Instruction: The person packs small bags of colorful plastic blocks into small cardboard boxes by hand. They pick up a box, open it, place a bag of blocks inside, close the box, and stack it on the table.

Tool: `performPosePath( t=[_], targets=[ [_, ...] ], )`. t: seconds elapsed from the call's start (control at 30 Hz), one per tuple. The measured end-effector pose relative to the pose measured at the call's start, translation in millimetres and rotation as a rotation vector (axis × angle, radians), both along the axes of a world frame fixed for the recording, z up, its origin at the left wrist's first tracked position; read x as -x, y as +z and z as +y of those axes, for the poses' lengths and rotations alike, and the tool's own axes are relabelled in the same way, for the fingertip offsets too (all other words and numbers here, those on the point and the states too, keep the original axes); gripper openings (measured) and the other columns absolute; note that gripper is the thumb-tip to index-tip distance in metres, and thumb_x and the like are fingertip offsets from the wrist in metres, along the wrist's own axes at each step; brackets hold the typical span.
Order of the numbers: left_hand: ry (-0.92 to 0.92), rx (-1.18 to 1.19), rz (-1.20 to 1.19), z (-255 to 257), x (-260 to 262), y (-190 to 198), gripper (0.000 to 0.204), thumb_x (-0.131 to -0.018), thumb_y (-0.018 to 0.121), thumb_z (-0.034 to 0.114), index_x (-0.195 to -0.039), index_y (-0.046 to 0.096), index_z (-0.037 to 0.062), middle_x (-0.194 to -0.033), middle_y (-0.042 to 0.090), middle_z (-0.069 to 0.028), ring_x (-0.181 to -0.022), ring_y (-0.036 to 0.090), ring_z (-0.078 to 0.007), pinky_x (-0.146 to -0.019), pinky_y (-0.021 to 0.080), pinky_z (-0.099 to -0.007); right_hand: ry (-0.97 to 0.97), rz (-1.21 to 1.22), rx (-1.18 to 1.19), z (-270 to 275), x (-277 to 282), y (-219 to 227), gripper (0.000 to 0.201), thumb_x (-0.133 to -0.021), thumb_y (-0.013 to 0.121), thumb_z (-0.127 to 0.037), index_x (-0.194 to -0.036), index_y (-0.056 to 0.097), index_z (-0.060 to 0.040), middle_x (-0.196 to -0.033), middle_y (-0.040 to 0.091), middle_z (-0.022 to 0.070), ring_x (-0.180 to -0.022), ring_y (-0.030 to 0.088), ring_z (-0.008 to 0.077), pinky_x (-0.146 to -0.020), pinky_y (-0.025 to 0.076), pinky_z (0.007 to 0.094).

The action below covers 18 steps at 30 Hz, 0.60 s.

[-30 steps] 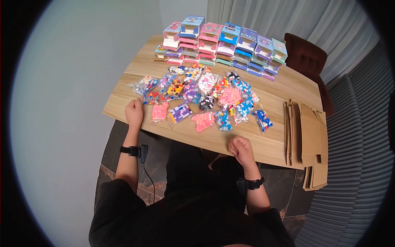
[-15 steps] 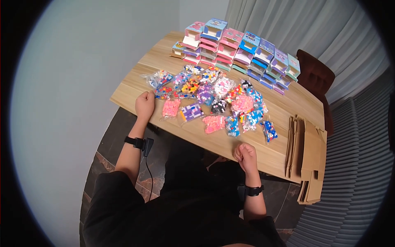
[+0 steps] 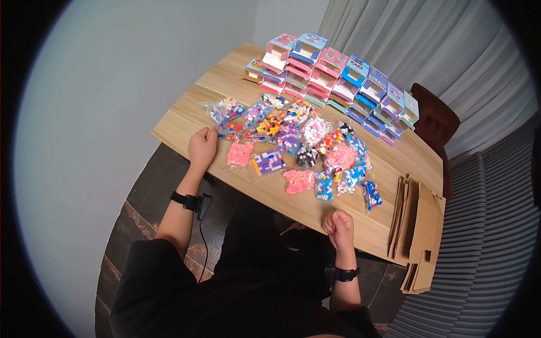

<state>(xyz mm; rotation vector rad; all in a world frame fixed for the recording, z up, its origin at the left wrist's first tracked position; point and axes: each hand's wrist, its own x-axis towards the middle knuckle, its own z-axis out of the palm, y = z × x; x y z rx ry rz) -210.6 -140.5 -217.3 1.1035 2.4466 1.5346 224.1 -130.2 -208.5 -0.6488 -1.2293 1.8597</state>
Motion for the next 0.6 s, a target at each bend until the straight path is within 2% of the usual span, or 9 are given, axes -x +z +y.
performPosePath(
  t=[0.6],
  targets=[
    [-0.013,0.007,-0.028,-1.6,-1.7,2.1,0.043,-0.091,0.060,0.029,-0.061,0.049,0.0002,-0.054,0.046,-0.0171,-0.047,0.045,-0.0268,-0.050,0.037,-0.0398,-0.032,0.017,0.035,0.2,2.3,2.8,0.038,-0.101,0.048,-0.019,-0.067,0.037,-0.0086,-0.058,0.034,-0.0002,-0.048,0.029,0.0084,-0.047,0.024,0.0249]
  ],
)
